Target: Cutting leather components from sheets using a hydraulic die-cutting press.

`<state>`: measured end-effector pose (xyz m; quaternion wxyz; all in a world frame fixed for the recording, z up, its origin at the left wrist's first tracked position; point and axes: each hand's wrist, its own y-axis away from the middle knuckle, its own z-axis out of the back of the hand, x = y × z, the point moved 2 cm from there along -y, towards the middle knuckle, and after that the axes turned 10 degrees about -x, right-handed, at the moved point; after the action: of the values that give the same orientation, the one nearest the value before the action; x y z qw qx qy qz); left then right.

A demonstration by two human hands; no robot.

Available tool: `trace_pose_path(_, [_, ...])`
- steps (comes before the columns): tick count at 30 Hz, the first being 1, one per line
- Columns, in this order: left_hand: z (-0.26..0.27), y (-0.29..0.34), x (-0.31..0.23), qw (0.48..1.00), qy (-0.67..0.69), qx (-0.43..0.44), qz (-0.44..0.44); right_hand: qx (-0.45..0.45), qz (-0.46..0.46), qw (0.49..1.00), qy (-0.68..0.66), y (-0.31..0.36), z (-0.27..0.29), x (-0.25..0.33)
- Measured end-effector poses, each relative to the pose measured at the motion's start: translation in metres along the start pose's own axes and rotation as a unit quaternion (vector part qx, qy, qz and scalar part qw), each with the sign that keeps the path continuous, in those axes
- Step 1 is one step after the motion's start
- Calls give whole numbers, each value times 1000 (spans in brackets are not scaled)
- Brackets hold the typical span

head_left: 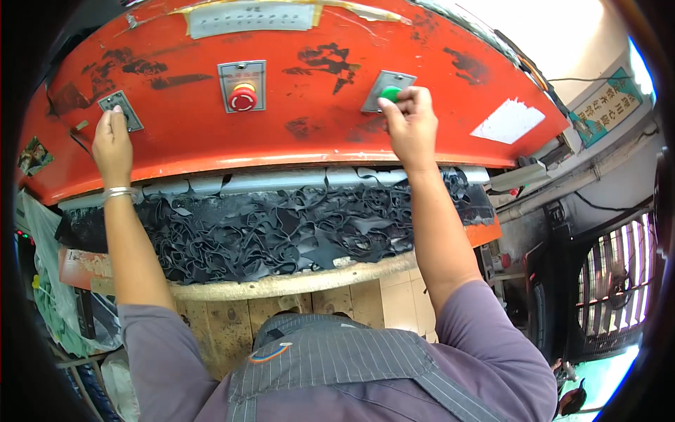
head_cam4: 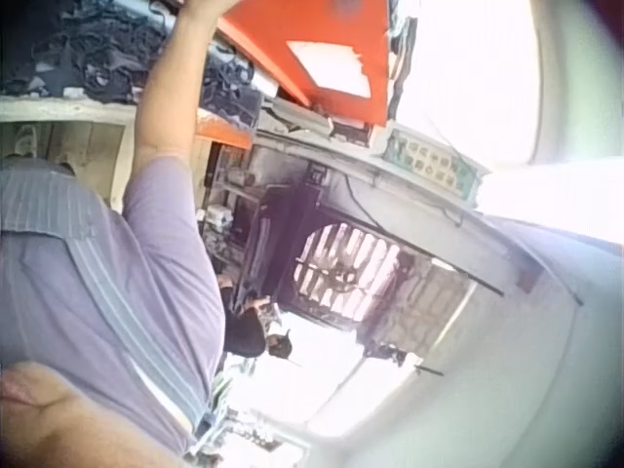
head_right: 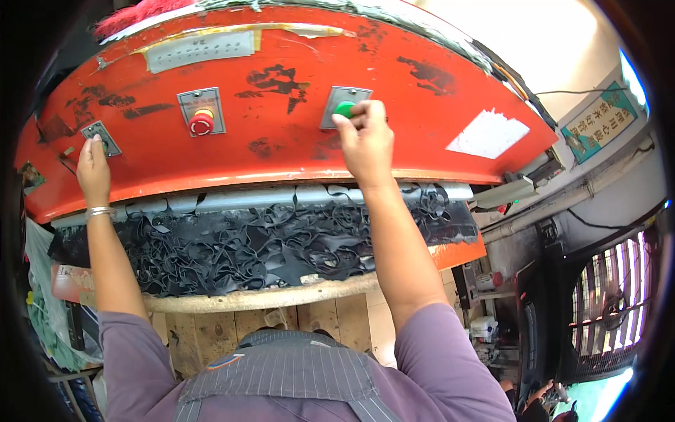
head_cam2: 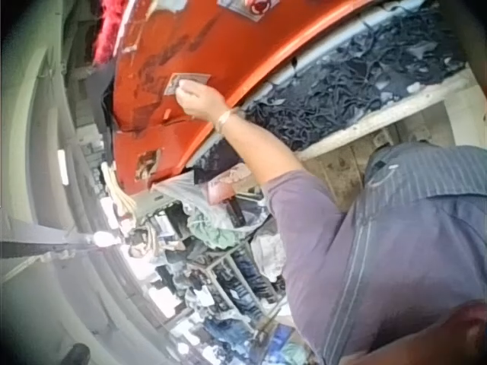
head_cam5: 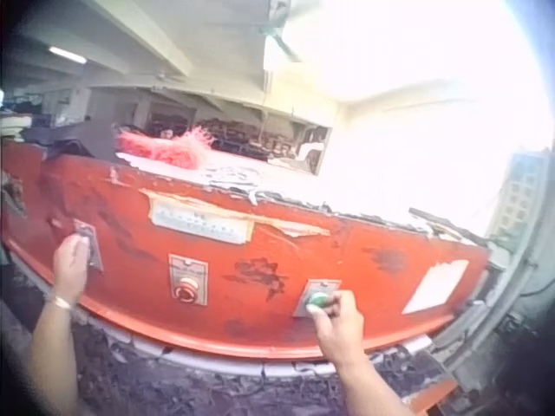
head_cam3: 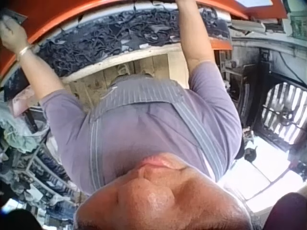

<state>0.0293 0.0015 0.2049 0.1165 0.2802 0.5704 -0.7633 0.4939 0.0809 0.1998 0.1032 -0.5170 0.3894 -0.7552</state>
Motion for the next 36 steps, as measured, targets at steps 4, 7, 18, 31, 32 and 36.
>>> trace_pose_path(4, [18, 49, -29, 993, 35, 114, -9, 147, -7, 987, 62, 70, 26, -1])
trace_pose_path(7, [9, 165, -101, 950, 71, 299, -61, 453, -35, 880, 138, 161, 51, 11])
trace_pose_path(18, [27, 316, -159, 922, 42, 376, -79, 418, 153, 868, 219, 238, 55, 7])
trace_pose_path(31, [-39, 245, -176, 857, 47, 510, 59, 460, 87, 868, 165, 93, -19, -29])
trace_pose_path(32, [-56, 238, -176, 896, 101, 432, 8, 378, 97, 901, 188, 79, -37, -37])
trace_pose_path(36, [-130, 241, -158, 890, 103, 444, 1, 414, 102, 868, 254, 54, -89, -78])
